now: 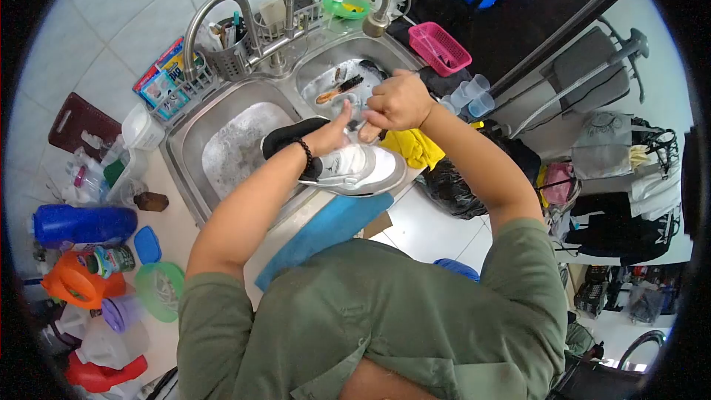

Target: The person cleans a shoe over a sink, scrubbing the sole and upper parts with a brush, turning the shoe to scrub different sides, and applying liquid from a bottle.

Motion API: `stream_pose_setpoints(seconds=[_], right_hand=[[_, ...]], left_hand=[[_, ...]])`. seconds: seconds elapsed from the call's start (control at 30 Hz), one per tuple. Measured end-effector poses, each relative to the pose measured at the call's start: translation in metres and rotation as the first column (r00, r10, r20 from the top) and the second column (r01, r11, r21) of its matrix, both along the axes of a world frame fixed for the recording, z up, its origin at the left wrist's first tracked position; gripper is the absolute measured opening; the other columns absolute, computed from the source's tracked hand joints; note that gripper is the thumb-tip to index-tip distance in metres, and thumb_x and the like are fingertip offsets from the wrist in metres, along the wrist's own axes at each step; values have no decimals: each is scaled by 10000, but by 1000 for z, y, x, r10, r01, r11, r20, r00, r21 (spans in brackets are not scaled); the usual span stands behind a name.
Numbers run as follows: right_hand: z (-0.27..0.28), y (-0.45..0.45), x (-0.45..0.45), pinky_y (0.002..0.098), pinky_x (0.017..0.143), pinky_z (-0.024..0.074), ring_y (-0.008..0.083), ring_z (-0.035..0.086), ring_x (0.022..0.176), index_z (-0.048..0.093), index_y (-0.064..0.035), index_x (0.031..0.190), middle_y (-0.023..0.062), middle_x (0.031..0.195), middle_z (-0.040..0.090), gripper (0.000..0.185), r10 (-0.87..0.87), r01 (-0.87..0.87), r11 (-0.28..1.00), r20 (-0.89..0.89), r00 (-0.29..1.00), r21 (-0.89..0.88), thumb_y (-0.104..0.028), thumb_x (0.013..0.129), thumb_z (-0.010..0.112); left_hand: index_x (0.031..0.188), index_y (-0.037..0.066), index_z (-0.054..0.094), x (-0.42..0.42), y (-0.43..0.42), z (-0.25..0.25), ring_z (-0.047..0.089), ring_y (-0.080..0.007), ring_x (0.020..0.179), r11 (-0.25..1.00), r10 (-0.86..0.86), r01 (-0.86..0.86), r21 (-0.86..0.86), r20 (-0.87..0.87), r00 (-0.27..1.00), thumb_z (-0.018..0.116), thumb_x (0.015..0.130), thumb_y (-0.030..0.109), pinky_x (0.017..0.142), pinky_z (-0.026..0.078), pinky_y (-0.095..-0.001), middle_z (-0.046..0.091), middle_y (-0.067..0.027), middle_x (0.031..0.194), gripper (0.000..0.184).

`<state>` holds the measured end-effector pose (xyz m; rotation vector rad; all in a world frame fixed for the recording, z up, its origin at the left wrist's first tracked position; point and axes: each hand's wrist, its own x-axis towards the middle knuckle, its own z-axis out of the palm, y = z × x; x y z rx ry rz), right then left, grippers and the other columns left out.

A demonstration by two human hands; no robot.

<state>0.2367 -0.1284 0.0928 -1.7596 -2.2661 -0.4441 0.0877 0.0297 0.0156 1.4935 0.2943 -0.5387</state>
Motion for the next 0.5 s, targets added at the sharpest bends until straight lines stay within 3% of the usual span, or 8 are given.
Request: stream_pose_setpoints(seconds=[0.07,0.1,0.2,0.23,0.37,0.4,0.47,0.5], right_hand=[[4,4,-24,393,539,393,234,563,553,650,-199,668,-3,629,565,226,49,-48,999,-12,999,25,-384,797,664],[6,7,-43,397,543,395,235,564,554,643,-201,656,-3,620,559,235,210,-209,978,-107,972,18,-383,803,654],[-7,11,-14,399,546,396,238,555,546,640,-201,652,1,612,553,228,170,-170,985,-66,983,14,-378,794,663],[2,9,-5,395,551,399,239,557,551,640,-202,657,0,614,553,222,36,-35,999,13,999,-32,-374,795,657],[3,13,-49,400,557,404,237,569,563,591,-184,620,0,612,546,261,279,-277,960,-112,954,40,-366,796,654],[-5,14,-40,404,550,410,249,571,551,601,-181,617,11,611,563,288,249,-248,968,-110,962,29,-385,816,642],[-18,14,-11,413,537,422,273,577,527,620,-177,610,34,610,597,347,185,-185,983,-103,977,6,-423,855,617],[-5,12,-5,411,535,444,277,585,532,625,-173,616,40,600,594,344,26,-26,1000,-36,999,-13,-420,855,618]], left_hand=[[1437,4,402,-1,2,8,559,-211,1199,1000,-7,7,-5,22,1000,107,840,853,1024,432,-320,548,-198,1325,1080],[1447,0,392,-4,-5,6,561,-224,1209,995,41,-34,-89,79,996,98,835,855,1040,429,-334,550,-202,1331,1091],[1476,34,360,-7,-9,5,555,-240,1230,981,84,-65,-184,94,992,97,838,851,1053,429,-352,546,-179,1354,1070],[1487,53,350,-6,-9,5,551,-242,1236,979,85,-69,-192,80,993,101,841,848,1052,431,-354,543,-165,1363,1054],[1505,55,298,-1,-1,-4,562,-257,1224,993,48,-41,-112,56,997,80,820,864,1047,434,-357,540,-190,1361,1083],[1506,58,294,-10,-10,18,577,-256,1205,986,103,-92,-140,79,992,72,812,870,1040,439,-356,555,-194,1341,1092],[1497,45,300,-6,-9,-5,589,-248,1173,988,52,-42,-152,65,997,88,807,878,1022,451,-355,574,-200,1303,1102],[1502,46,288,-3,-2,-6,576,-247,1193,981,0,5,-194,26,1000,95,814,872,1030,445,-356,565,-197,1318,1092]])
